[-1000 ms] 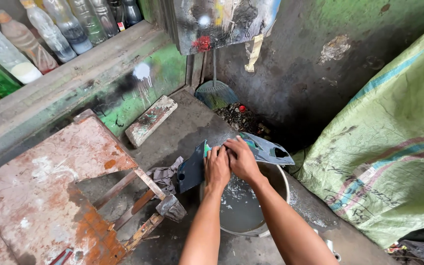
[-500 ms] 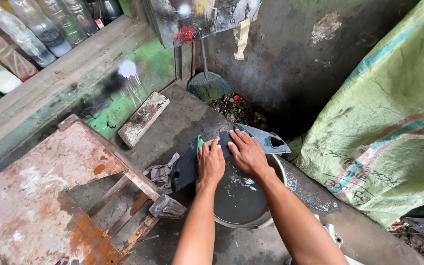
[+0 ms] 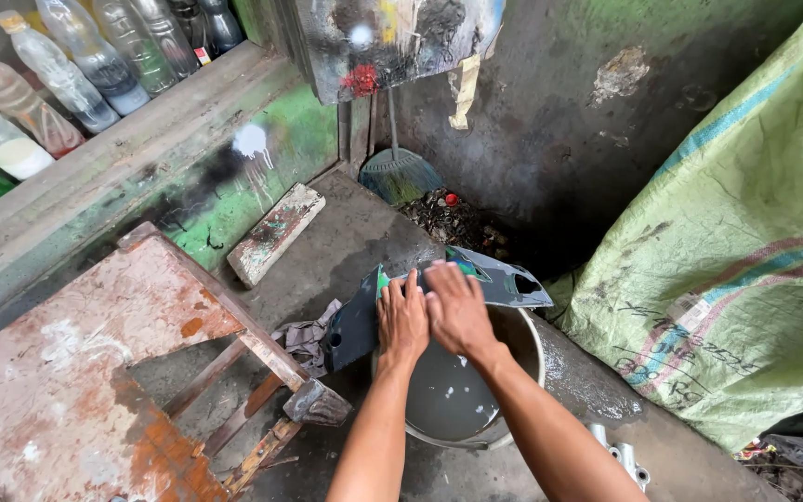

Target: Cleaning and drying a motorcycle plastic fairing part in a bucket of water

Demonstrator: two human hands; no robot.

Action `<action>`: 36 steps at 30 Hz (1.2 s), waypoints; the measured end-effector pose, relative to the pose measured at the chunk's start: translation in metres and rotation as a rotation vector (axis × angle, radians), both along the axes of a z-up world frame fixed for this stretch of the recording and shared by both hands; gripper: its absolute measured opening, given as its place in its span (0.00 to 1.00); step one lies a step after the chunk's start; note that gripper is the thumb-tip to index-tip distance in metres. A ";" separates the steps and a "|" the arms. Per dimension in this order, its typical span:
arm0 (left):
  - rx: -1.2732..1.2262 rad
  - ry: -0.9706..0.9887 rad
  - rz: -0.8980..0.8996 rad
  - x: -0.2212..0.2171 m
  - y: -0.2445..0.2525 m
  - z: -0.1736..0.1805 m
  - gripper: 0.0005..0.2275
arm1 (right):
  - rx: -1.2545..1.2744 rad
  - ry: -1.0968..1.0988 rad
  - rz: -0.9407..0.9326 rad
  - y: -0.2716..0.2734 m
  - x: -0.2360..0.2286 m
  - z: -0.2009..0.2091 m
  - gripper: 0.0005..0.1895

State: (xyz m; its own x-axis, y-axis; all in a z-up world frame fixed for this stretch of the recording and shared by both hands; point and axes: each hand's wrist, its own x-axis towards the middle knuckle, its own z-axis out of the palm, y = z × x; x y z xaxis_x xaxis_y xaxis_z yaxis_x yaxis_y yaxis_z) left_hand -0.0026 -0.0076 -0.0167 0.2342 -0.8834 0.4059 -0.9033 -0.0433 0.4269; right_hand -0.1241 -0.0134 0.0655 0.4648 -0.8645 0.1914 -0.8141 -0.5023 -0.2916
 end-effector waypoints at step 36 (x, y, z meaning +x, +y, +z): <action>-0.326 0.343 0.109 0.001 -0.022 0.113 0.19 | -0.106 -0.549 -0.252 -0.034 -0.137 0.049 0.34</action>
State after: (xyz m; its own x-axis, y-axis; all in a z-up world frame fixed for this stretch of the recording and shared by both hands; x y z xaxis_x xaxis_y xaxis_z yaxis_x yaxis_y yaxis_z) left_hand -0.0013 -0.0292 0.0966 0.4869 -0.6858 0.5408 -0.7058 0.0557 0.7062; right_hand -0.2606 -0.0471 0.1149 0.0581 -0.8981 0.4359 -0.6566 -0.3633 -0.6610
